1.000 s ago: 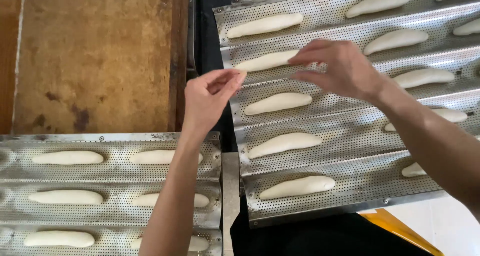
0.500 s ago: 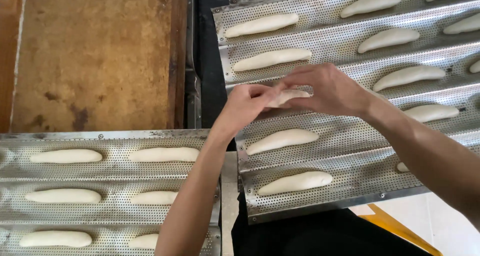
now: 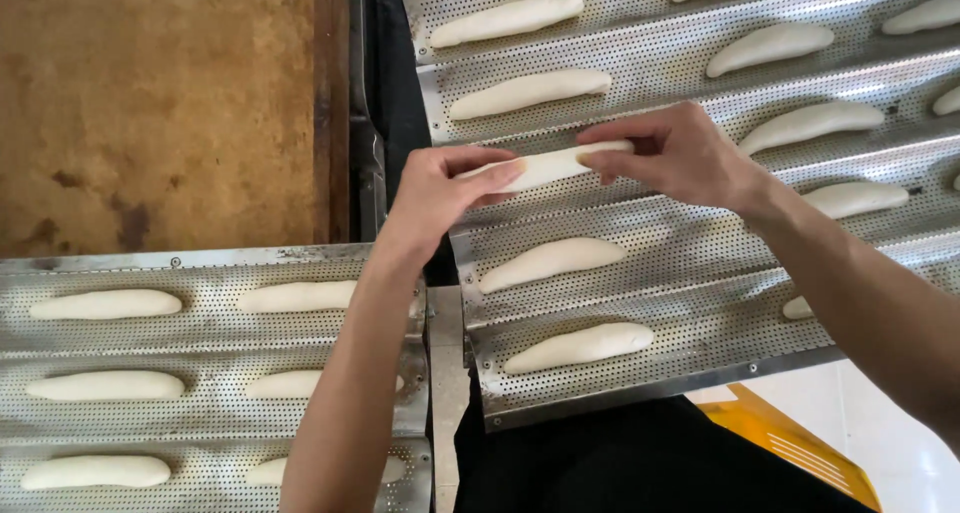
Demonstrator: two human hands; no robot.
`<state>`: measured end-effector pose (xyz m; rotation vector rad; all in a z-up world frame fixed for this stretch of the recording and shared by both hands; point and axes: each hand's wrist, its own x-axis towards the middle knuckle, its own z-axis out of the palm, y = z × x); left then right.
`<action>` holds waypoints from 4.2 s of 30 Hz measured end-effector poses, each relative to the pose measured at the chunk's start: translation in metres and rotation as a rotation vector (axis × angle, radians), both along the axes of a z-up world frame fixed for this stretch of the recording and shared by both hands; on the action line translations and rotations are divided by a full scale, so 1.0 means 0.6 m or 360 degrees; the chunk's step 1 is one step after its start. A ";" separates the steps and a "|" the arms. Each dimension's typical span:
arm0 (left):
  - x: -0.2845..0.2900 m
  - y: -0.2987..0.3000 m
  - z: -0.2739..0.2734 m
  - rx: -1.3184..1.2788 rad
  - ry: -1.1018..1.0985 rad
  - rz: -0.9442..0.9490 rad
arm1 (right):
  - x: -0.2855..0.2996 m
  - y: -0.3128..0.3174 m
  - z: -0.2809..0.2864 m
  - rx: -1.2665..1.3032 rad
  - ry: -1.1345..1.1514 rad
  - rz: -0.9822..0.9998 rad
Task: Arranging shaped bread dough onto a perforated metal baking tray.
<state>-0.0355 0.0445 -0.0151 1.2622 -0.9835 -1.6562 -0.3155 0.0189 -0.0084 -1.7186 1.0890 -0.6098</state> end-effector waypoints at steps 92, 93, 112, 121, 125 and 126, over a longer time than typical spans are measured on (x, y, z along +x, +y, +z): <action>-0.081 0.249 0.066 0.0245 0.0109 -0.0247 | -0.052 0.287 0.014 0.0240 -0.0055 -0.0151; -0.072 0.250 0.062 0.0372 0.0029 -0.0205 | -0.064 0.285 0.004 0.0133 0.0075 -0.0132; -0.004 0.306 0.092 -0.0154 -0.1241 0.0108 | -0.114 0.262 0.018 -0.0228 0.0548 -0.0068; -0.170 0.166 0.165 -0.0320 -0.1074 0.0264 | -0.294 -0.015 0.055 -0.0444 0.0581 -0.0131; -0.297 0.010 0.124 -0.0658 -0.0946 0.0136 | -0.342 -0.193 0.014 -0.0992 0.0422 0.0001; -0.322 -0.035 0.105 -0.0764 -0.0920 0.0106 | -0.337 -0.230 0.009 -0.1051 0.0461 0.0108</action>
